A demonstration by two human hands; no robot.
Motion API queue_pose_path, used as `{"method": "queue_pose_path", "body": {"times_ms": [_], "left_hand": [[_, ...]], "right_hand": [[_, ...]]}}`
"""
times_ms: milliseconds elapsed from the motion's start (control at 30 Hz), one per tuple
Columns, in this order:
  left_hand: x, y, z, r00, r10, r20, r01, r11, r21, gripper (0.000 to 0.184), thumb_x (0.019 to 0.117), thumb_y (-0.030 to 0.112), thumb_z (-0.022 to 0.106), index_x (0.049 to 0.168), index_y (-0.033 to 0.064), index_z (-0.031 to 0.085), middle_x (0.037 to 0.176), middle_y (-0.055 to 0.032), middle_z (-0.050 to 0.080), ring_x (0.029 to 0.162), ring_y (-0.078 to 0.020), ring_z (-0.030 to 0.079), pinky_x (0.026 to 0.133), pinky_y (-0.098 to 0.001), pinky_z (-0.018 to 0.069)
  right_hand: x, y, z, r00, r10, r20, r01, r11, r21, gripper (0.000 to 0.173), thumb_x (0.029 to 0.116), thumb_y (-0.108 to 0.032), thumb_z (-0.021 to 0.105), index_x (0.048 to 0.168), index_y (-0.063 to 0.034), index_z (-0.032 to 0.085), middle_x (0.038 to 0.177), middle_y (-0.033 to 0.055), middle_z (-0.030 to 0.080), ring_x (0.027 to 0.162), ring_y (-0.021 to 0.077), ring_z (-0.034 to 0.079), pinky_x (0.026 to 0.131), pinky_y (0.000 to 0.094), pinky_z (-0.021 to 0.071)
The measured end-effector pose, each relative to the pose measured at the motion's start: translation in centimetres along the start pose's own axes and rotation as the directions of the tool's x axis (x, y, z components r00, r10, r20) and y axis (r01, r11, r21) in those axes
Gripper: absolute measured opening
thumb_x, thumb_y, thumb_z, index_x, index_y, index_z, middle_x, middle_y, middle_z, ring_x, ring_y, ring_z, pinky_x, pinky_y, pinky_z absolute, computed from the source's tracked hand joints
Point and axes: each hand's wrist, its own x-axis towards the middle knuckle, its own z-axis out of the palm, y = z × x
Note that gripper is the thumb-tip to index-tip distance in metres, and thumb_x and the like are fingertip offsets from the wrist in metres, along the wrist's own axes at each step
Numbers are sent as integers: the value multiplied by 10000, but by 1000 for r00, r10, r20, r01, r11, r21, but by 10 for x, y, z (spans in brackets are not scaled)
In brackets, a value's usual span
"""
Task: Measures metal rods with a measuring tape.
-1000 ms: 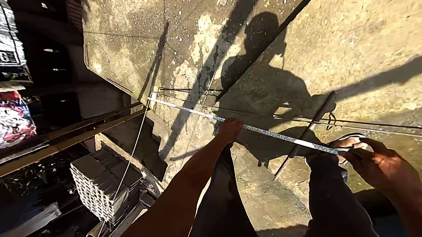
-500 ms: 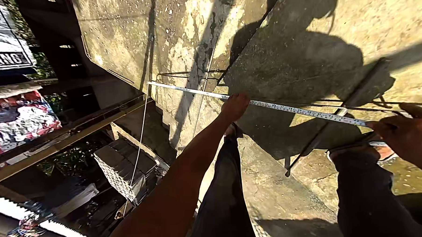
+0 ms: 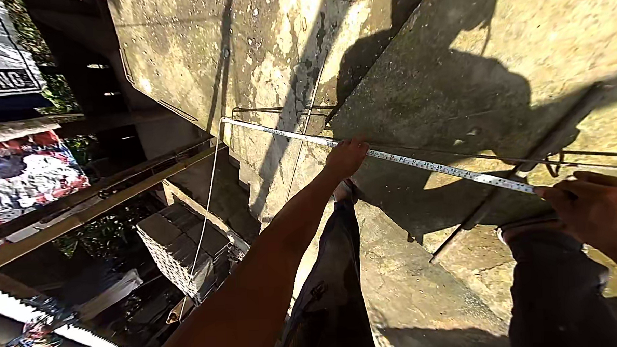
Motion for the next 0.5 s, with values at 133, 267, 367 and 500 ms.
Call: {"method": "queue_pose_path", "body": {"times_ms": [133,267,367,500], "left_hand": [[-2,6,1,1000,3,23,-4,999,36,379,1064,98,441,1423,75,561,1480,-202,526,1352,-396,524,1111,-531,444],[0,10,3,1000,22,14,-23,999,49,372,1061,98,445,1410,84,573,1448,-188,556,1344,-378,537,1112,-515,445],[4,11,2,999,33,12,-34,998,53,370,1063,100,437,1403,85,582,1425,-191,575,1335,-371,547,1114,-504,444],[10,14,-1,1000,23,11,-23,999,47,362,1066,107,430,1391,79,586,1397,-203,595,1304,-374,574,1100,-512,454]], "right_hand": [[-3,5,2,1000,6,-9,-5,999,47,504,1049,-422,496,979,30,708,1301,294,629,1206,553,576,959,760,431],[-5,7,-2,1000,12,-14,-11,998,66,500,1043,-422,537,982,43,712,1399,290,568,1249,567,533,973,765,421],[-4,10,-1,1000,8,-20,-6,998,70,473,1041,-389,553,952,48,711,1409,298,560,1272,554,527,1000,755,406],[-1,21,7,999,22,-25,-20,998,63,484,1046,-416,539,964,31,707,1420,293,549,1232,577,535,940,776,421]]}}
